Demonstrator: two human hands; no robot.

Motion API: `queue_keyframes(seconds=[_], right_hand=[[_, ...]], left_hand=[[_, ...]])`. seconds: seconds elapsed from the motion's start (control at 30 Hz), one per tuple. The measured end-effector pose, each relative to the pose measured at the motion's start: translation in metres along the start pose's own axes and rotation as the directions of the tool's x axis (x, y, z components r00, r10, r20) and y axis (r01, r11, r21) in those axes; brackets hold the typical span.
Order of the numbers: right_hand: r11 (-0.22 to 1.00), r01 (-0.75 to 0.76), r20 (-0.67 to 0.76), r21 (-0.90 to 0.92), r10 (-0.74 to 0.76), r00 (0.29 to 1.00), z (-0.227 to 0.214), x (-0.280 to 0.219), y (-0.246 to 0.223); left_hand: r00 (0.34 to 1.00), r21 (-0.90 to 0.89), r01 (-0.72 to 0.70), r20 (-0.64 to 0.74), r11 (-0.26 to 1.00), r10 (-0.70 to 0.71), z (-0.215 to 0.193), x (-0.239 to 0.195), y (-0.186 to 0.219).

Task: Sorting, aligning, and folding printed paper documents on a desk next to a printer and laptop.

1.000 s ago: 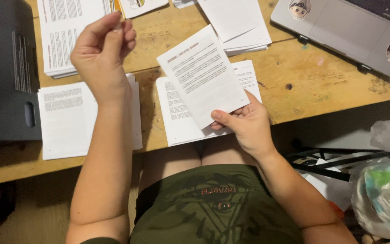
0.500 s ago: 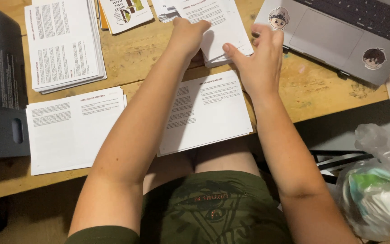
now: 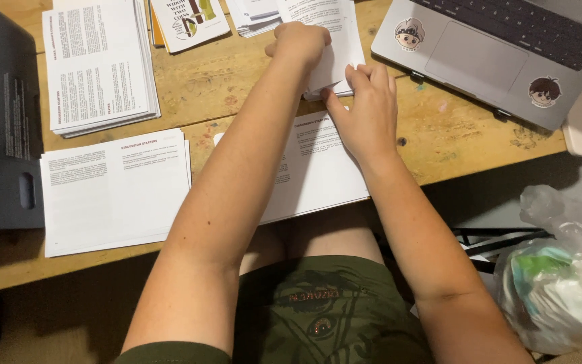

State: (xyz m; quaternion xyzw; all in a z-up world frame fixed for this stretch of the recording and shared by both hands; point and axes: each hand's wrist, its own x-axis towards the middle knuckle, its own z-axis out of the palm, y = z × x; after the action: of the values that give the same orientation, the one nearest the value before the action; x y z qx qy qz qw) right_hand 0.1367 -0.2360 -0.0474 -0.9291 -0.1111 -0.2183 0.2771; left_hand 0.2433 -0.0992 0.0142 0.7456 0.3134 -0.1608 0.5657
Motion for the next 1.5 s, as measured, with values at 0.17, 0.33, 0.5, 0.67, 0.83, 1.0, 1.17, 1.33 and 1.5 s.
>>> queue_keyframes(seconds=[0.17, 0.33, 0.5, 0.67, 0.83, 1.0, 1.17, 1.33, 1.5], right_hand=[[1.0, -0.013, 0.0, 0.007, 0.013, 1.0, 0.0, -0.002, -0.003], [1.0, -0.019, -0.005, -0.009, 0.019, 1.0, 0.002, -0.003, 0.0], [0.999, -0.034, 0.029, 0.013, 0.033, 0.999, -0.005, -0.004, -0.004], [1.0, -0.007, 0.016, 0.017, 0.006, 1.0, -0.003, -0.005, 0.006], [0.995, -0.034, 0.007, 0.092, 0.033, 0.999, -0.017, -0.01, -0.009], [0.802, 0.001, -0.046, 0.598, 0.033, 0.998, -0.036, 0.009, -0.036], [0.444, -0.043, 0.07, 0.895, -0.045, 0.997, 0.014, 0.066, -0.032], [0.426, 0.057, -0.02, 0.903, -0.092, 0.996, 0.031, 0.058, -0.036], [0.452, 0.098, -0.018, 0.887, -0.178, 0.984, -0.002, 0.053, -0.064]], left_hand=[[0.999, -0.077, -0.025, 0.018, 0.997, 0.026, -0.001, 0.02, -0.009], [1.0, 0.06, -0.012, 0.0, 0.998, 0.012, -0.005, -0.009, -0.006], [1.0, -0.102, -0.009, 0.029, 0.995, 0.012, -0.008, -0.035, 0.006], [0.995, -0.232, -0.038, 0.077, 0.972, 0.058, 0.0, -0.007, -0.001], [0.911, -0.283, -0.392, 0.014, 0.875, 0.412, -0.01, 0.006, -0.033], [0.356, -0.639, -0.716, 0.012, 0.281, 0.934, -0.074, -0.001, -0.06], [0.248, -0.583, -0.781, 0.037, 0.222, 0.968, -0.106, -0.027, -0.063], [0.255, -0.427, -0.872, 0.021, 0.24, 0.967, -0.113, -0.029, -0.081], [0.214, -0.449, -0.875, -0.027, 0.179, 0.976, -0.111, -0.046, -0.084]])
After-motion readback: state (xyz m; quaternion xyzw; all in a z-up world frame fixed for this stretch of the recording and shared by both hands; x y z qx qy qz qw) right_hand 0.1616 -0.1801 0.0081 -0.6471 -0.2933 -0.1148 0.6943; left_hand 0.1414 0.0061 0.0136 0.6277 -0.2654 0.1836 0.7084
